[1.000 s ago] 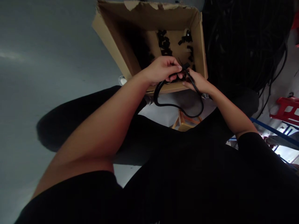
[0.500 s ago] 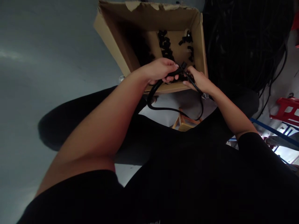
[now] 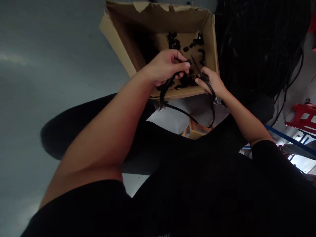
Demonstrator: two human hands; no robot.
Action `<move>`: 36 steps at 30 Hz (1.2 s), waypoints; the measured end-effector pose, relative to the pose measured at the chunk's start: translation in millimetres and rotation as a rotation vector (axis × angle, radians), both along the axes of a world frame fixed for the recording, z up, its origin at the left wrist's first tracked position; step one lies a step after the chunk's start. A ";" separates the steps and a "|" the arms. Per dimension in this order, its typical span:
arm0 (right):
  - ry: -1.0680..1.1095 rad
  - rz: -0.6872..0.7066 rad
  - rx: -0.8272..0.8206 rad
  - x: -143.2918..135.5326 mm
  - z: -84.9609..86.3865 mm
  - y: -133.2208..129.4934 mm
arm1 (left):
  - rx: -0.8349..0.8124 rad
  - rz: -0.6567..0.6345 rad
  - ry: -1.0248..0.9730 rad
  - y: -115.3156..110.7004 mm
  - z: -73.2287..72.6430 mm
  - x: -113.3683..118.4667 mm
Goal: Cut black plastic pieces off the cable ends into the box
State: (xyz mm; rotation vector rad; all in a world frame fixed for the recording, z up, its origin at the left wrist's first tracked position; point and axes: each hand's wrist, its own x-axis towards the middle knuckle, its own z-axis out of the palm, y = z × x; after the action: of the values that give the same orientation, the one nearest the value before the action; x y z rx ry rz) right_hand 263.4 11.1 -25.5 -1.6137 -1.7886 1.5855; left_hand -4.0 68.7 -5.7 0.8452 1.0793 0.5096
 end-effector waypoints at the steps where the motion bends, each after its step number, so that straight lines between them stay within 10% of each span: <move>1: 0.017 0.007 -0.009 0.6 -2.5 0.0 | 0.009 0.010 0.020 0.2 -0.5 0.9; 26: 0.080 0.201 -0.047 -5.2 -1.2 1.3 | 0.125 0.119 -0.002 -3.6 -41.3 5.4; 36: 0.036 0.138 0.001 -8.4 16.8 7.5 | 0.222 0.106 0.020 -3.9 -28.2 5.5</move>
State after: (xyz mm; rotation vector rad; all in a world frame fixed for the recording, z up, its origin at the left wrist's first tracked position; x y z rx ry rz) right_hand 255.0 18.7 -8.7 -1.4801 -1.9193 1.6602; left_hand 1.4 64.8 -33.9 0.9920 1.1027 0.7210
